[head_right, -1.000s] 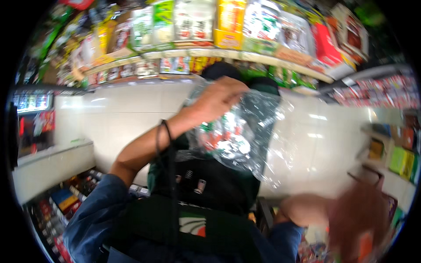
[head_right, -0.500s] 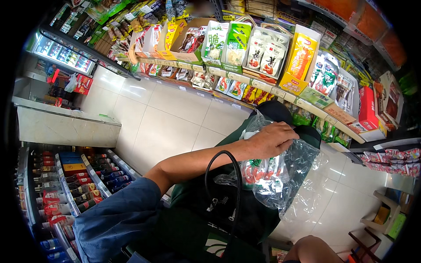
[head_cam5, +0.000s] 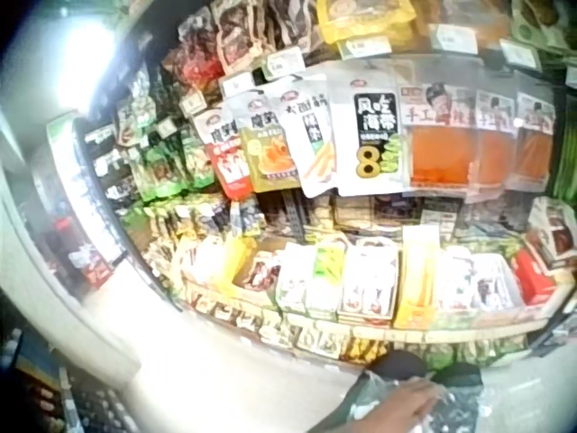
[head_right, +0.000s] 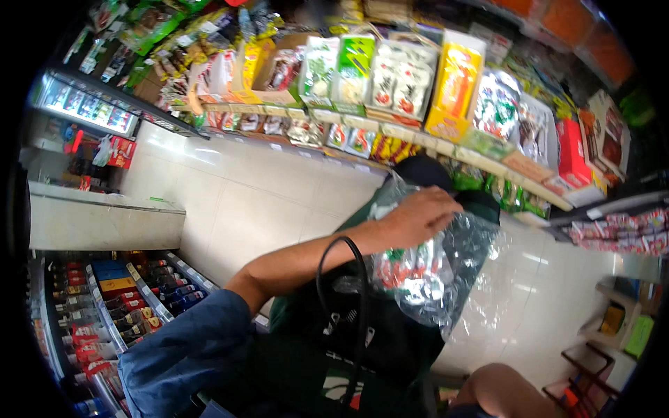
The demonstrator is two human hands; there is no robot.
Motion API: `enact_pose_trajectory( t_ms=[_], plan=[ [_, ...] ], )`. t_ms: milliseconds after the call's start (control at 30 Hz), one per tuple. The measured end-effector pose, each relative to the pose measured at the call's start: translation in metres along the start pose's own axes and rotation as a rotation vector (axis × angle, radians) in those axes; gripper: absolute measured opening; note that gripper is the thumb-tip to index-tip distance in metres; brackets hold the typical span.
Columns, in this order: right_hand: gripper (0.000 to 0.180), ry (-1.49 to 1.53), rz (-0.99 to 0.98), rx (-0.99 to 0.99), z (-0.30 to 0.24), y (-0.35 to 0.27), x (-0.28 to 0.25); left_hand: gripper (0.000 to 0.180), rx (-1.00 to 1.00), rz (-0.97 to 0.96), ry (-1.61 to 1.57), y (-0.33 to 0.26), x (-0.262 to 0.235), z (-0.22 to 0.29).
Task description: The person takes packaged food items from a clear plastic bag and places them onto a store shelf. They handle the packages one by one, arranging them in a row on the shelf.
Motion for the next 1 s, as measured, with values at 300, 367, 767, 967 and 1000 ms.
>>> enact_pose_trajectory(
  t_ms=[300, 367, 767, 967, 1000],
  plan=[
    [0.037, -0.759, -0.252, 0.064, 0.117, -0.005, 0.010, 0.021, 0.031, 0.043, -0.009, 0.002, -0.001, 0.000],
    [0.041, -0.672, -0.213, 0.027, 0.122, -0.006, 0.012, 0.021, 0.004, 0.006, -0.015, 0.004, -0.003, 0.005],
    [0.029, -0.168, -0.404, 0.110, 0.160, 0.027, 0.020, 0.023, -0.009, -0.017, 0.015, 0.003, -0.002, 0.008],
    [0.028, -0.346, -0.236, 0.044, 0.168, 0.067, 0.070, 0.021, -0.023, 0.012, -0.005, 0.000, -0.001, 0.007],
    [0.030, -0.352, -0.191, 0.040, 0.170, 0.073, 0.072, 0.021, -0.031, 0.003, -0.008, 0.001, 0.000, 0.006]
  ],
)
Point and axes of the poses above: each hand's wrist, its own y-axis towards the middle knuckle, its own x-axis out of the palm, z = x × y, the point moved 5 cm from there along y, towards the middle knuckle, and after that the axes turned 3 degrees about z, right-handed, at the moved point
